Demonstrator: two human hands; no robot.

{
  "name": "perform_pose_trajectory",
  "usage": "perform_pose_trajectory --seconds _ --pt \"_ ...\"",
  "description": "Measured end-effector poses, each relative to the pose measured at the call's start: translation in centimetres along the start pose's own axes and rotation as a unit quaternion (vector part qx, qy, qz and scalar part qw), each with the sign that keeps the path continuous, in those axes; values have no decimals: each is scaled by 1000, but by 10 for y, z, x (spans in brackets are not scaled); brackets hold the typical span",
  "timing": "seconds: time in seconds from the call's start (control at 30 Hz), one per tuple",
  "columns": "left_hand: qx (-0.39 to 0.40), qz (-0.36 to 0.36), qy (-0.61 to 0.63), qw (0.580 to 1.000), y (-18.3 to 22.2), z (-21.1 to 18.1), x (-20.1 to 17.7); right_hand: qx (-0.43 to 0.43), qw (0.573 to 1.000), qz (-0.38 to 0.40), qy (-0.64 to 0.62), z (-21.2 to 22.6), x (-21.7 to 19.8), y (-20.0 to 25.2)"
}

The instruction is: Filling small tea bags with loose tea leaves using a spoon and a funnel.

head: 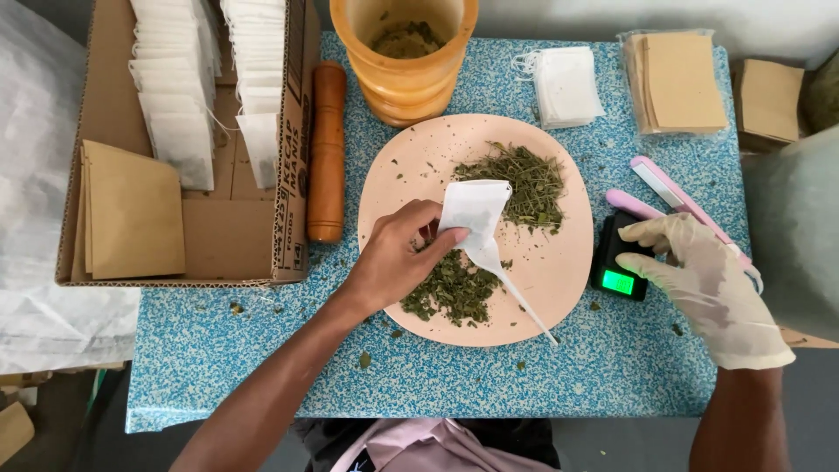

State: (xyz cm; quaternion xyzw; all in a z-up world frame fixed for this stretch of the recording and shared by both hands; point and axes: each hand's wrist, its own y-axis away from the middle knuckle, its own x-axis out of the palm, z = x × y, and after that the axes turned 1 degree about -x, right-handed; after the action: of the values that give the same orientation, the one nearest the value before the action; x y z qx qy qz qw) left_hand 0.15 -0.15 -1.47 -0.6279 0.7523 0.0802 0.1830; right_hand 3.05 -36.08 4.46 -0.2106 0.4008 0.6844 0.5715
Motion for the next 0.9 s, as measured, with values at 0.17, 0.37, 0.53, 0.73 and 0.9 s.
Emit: perform_pose_trajectory --seconds 0.17,0.37,0.53,0.73,0.9 --pt "9 8 8 1000 2 3 2 22 999 37 1 -3 -7 -6" --pt "38 10 1 999 2 4 2 20 997 39 68 88 -13 8" --pt "67 22 2 998 3 4 2 -63 987 144 -16 107 28 -7" --pt "93 26 32 995 2 0 -6 -265 924 -38 -272 78 107 -23" --pt "68 68 49 994 1 -11 -11 -272 910 -69 -305 71 109 -22"
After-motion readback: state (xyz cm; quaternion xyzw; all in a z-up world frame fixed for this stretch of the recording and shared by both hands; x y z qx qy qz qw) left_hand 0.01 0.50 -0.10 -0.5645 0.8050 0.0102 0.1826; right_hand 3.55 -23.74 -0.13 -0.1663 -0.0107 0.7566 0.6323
